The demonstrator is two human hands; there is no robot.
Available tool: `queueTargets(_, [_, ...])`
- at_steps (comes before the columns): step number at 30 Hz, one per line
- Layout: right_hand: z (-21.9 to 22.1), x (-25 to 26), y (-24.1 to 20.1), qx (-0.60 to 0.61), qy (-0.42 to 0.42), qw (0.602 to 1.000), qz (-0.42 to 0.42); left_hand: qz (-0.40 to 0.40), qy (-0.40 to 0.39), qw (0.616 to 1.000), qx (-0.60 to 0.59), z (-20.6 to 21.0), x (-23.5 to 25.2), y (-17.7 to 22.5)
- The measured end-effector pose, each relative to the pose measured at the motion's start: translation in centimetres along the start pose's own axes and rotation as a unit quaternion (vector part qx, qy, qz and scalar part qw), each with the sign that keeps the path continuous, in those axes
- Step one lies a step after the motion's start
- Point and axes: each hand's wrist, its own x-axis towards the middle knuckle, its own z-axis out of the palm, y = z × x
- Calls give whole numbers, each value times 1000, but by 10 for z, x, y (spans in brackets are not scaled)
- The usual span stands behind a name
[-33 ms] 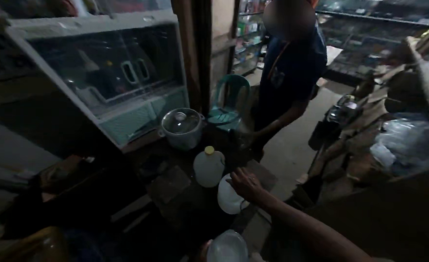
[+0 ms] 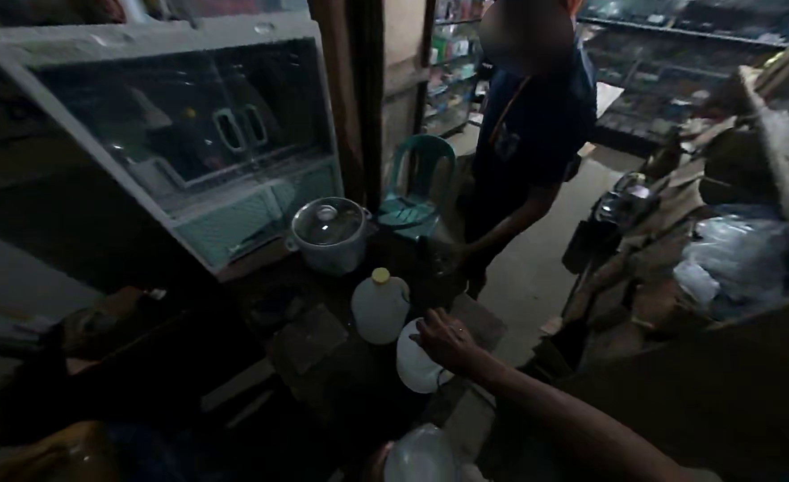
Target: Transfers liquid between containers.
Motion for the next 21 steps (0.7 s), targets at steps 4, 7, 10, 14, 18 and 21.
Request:
queueTargets(4, [-19, 4, 4, 40, -107, 993, -30, 1, -111, 993, -43, 29, 24, 11])
queueTargets(7, [-47, 7, 20, 76, -161, 981, -78, 58, -104, 990, -79, 74, 47, 20])
queueTargets(10, [-80, 15, 32, 35, -240, 959, -147, 44, -100, 987, -115, 124, 78, 34])
queueTargets(14, [-91, 24, 43, -31, -269, 936, -225, 35, -54, 992, -108, 186, 133, 49])
queueTargets(18, [-92, 33, 40, -67, -277, 918, -275, -22, -6, 998, -53, 214, 189, 71])
queueTargets(21, [-90, 32, 32, -75, -266, 924, -265, -177, -75, 978, -81, 197, 219, 98])
